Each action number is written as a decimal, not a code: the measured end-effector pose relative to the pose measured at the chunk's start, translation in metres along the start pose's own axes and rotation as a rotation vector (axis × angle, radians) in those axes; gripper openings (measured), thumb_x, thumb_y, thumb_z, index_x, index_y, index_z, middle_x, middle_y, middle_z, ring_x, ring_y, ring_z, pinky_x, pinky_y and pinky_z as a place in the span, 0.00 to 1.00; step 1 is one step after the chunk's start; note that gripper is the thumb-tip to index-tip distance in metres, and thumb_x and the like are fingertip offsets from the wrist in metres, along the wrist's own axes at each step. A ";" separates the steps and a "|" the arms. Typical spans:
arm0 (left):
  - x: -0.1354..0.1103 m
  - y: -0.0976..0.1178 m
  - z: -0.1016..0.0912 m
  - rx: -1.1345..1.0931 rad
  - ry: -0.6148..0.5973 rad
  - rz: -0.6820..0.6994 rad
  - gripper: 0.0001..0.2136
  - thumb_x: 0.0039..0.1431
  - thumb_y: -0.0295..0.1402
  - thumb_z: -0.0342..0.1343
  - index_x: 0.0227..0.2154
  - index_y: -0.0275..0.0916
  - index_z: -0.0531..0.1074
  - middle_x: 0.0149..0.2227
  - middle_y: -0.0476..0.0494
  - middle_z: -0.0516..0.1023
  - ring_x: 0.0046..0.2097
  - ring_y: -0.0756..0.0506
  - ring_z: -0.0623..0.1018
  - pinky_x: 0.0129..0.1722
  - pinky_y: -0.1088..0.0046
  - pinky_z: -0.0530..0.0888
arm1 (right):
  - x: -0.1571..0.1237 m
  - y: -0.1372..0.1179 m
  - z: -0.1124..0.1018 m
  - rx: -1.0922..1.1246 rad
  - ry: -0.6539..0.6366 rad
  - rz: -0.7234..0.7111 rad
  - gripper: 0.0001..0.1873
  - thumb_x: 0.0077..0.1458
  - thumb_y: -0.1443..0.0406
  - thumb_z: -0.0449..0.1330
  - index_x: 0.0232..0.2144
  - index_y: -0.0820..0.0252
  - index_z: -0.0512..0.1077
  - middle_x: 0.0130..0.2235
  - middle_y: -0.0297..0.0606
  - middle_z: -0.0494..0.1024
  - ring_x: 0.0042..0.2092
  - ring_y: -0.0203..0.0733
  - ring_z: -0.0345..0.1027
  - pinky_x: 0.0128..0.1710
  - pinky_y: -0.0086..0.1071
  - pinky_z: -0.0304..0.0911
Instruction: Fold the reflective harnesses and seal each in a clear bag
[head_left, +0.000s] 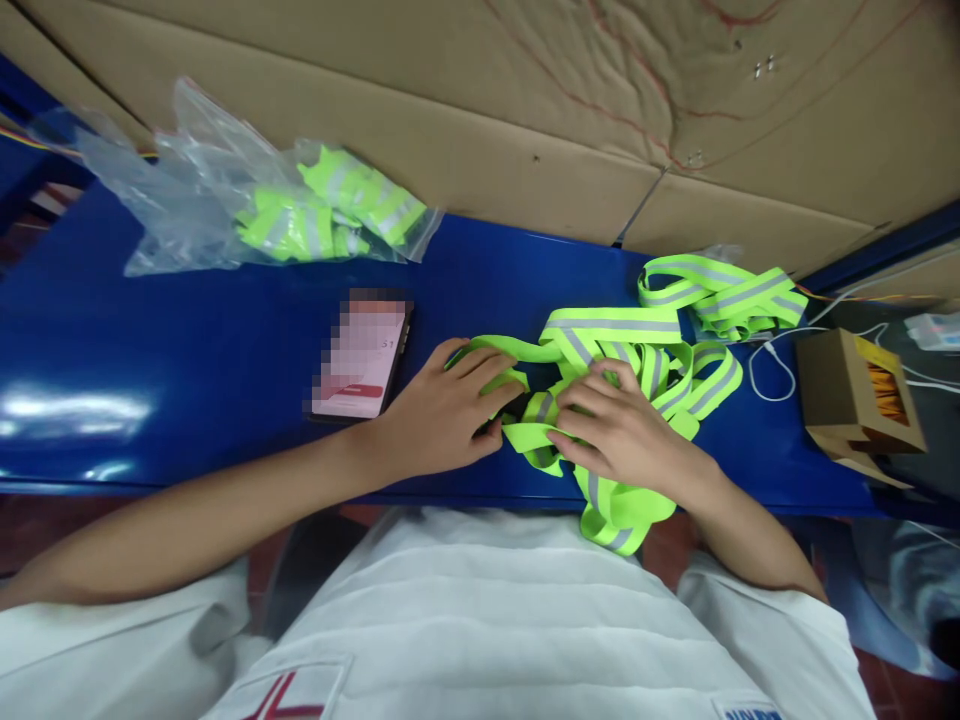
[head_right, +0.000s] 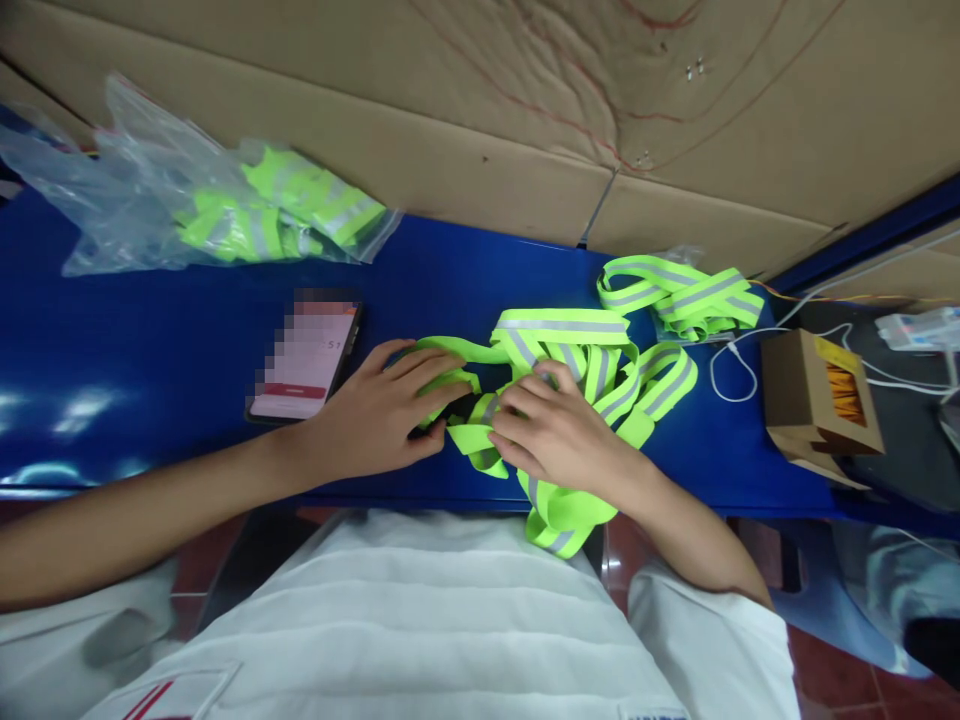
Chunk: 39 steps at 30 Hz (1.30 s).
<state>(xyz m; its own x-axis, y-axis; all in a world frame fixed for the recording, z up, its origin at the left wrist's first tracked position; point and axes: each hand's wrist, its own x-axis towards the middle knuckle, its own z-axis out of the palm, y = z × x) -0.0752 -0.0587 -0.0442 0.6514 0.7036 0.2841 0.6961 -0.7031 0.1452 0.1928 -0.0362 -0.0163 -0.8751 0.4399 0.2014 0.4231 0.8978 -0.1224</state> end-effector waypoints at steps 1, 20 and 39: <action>0.000 0.000 0.000 -0.013 -0.004 -0.011 0.16 0.65 0.30 0.54 0.54 0.39 0.76 0.60 0.33 0.76 0.63 0.32 0.74 0.65 0.45 0.65 | 0.000 0.000 0.000 -0.004 -0.001 -0.007 0.14 0.72 0.60 0.58 0.33 0.58 0.75 0.38 0.36 0.78 0.44 0.41 0.69 0.61 0.46 0.54; 0.003 -0.003 0.011 0.003 0.032 -0.066 0.14 0.67 0.37 0.56 0.50 0.41 0.80 0.45 0.35 0.74 0.47 0.34 0.73 0.51 0.49 0.72 | 0.002 -0.007 0.027 -0.117 -0.029 0.210 0.41 0.66 0.42 0.58 0.65 0.69 0.68 0.59 0.51 0.78 0.60 0.59 0.65 0.65 0.53 0.49; 0.002 -0.005 0.004 -0.109 0.117 -0.135 0.15 0.67 0.31 0.56 0.54 0.38 0.77 0.64 0.29 0.67 0.64 0.29 0.71 0.60 0.45 0.73 | -0.001 0.001 0.033 -0.045 0.173 0.229 0.24 0.54 0.63 0.74 0.49 0.62 0.70 0.40 0.40 0.83 0.44 0.50 0.71 0.51 0.42 0.51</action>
<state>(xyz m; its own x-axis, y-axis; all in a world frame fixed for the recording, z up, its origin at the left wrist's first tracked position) -0.0758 -0.0535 -0.0483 0.5106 0.7799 0.3620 0.7340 -0.6146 0.2890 0.1864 -0.0368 -0.0484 -0.7042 0.6252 0.3366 0.6187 0.7729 -0.1412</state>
